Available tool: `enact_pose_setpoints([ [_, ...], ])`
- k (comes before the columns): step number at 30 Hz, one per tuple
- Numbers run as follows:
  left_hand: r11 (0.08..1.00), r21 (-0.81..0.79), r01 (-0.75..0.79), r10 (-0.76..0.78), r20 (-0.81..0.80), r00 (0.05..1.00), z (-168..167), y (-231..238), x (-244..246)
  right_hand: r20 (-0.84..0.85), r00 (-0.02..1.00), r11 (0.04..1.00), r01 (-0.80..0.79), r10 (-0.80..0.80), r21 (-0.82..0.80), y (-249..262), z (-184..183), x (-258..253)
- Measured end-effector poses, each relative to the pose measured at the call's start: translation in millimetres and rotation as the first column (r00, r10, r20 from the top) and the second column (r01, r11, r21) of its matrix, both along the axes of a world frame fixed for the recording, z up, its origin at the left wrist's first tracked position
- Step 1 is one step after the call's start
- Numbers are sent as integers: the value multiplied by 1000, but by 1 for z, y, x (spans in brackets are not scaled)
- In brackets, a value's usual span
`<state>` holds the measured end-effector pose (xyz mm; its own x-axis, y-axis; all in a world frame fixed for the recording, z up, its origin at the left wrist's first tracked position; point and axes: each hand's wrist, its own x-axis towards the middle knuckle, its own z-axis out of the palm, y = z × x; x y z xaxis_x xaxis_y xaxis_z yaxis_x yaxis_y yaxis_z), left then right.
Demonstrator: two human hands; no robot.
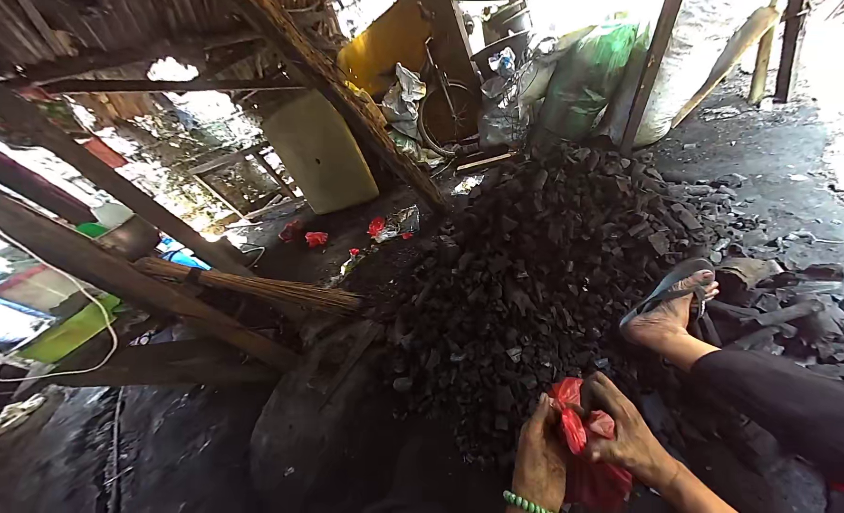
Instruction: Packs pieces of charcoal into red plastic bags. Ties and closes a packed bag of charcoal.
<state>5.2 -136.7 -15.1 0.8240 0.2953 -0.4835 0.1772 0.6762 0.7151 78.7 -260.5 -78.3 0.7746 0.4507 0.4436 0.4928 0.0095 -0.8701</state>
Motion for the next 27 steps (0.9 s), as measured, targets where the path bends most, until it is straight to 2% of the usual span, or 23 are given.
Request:
enact_pose_setpoints([
  [3,992,124,39,-39,0,999,2,2,-4,217,974,991,92,-70,-94,-5,2,1],
  [6,987,150,49,-46,-27,999,3,8,-7,452,892,964,143,-27,-224,-1,15,2],
  [7,986,162,44,-37,-41,998,4,10,-8,477,879,959,138,-3,-247,4,18,1],
  [9,976,210,50,-46,-26,999,5,12,-11,383,924,978,75,6,-195,16,18,2],
  [10,960,269,81,-81,-13,997,5,14,-15,255,967,992,24,9,-126,21,18,2],
  [11,911,392,126,-131,-13,991,5,15,-18,163,987,998,9,2,-69,26,18,2],
  [12,807,563,179,-188,-42,981,5,16,-22,152,988,999,30,-24,-41,30,17,4],
  [13,637,732,243,-240,-112,964,11,16,-26,220,974,997,70,-59,-42,33,15,8],
  [14,413,863,289,-264,-191,946,19,14,-29,341,936,992,112,-84,-64,34,14,13],
  [15,203,933,297,-262,-241,935,25,11,-31,473,877,984,146,-82,-100,33,13,19],
  [16,50,956,290,-257,-269,928,28,8,-32,579,813,975,174,-61,-141,32,13,24],
  [17,-46,961,274,-253,-276,927,29,6,-34,653,756,965,200,-41,-171,30,15,28],
  [18,-83,962,258,-265,-271,925,31,5,-37,701,712,957,222,-30,-184,27,17,33],
  [19,-64,963,263,-298,-270,915,35,5,-41,724,689,952,238,-27,-191,23,19,39],
  [22,136,924,358,-420,-274,865,48,11,-62,705,709,935,254,-7,-246,-2,18,59],
  [24,295,871,393,-459,-232,858,40,16,-74,683,730,919,272,-5,-284,-13,5,72],
  [27,582,719,380,-465,-89,881,19,19,-79,633,774,908,251,20,-336,-14,-10,73],
])
